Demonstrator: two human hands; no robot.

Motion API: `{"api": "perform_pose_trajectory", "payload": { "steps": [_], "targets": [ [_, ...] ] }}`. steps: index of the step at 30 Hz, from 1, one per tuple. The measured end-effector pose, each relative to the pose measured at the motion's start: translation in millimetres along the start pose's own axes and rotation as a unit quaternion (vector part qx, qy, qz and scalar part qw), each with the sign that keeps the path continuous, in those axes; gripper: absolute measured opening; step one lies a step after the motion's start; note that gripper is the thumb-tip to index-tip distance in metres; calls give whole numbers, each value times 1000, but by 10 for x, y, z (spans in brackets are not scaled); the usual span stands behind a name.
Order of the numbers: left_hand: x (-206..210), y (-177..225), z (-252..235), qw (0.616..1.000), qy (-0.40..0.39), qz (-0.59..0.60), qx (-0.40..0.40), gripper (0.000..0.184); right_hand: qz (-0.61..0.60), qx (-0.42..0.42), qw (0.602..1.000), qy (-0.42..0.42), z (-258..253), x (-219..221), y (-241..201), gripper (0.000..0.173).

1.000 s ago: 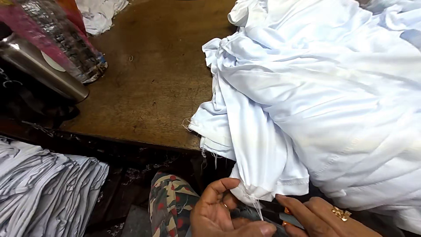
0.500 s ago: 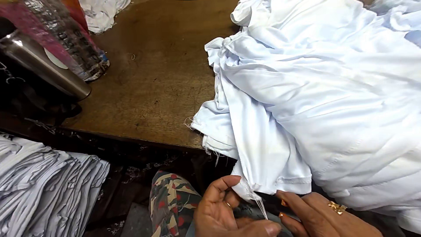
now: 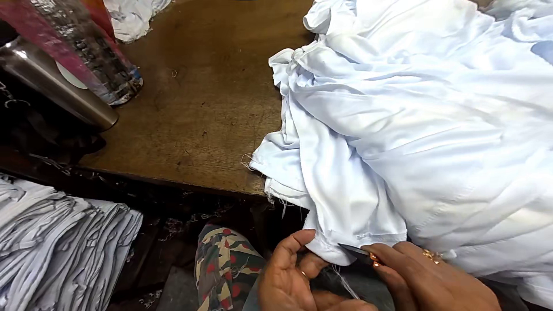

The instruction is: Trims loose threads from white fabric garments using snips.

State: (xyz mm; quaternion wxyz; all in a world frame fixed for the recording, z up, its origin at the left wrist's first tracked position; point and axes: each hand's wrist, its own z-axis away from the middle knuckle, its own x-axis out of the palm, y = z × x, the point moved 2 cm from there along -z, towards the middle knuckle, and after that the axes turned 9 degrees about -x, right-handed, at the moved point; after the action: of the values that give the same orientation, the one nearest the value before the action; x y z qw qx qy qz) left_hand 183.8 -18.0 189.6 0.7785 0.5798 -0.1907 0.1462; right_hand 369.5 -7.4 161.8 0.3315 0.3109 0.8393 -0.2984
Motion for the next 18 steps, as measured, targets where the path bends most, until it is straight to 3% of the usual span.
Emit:
{"api": "perform_pose_trajectory", "payload": {
  "steps": [4, 6, 9, 12, 14, 18],
  "targets": [
    [9, 31, 37, 999, -38, -29, 27, 90, -162, 45, 986, 5, 53, -36, 70, 45],
    [11, 32, 46, 995, -69, -42, 52, 90, -172, 45, 984, 15, 34, 2, 37, 47],
    [30, 53, 61, 989, -98, -74, 80, 74, -142, 50, 987, 50, -50, 86, 22, 34],
    [21, 87, 47, 977, -52, -155, 137, 54, -218, 55, 970, 93, -124, 78, 130, 17],
    [-13, 89, -10, 949, -13, -245, 200, 45, -274, 45, 958, 76, -142, 17, 188, 17],
    [-59, 94, -232, 852, 48, -396, 338, 26, -325, 33, 945, 25, -143, -93, 212, 19]
  ]
}}
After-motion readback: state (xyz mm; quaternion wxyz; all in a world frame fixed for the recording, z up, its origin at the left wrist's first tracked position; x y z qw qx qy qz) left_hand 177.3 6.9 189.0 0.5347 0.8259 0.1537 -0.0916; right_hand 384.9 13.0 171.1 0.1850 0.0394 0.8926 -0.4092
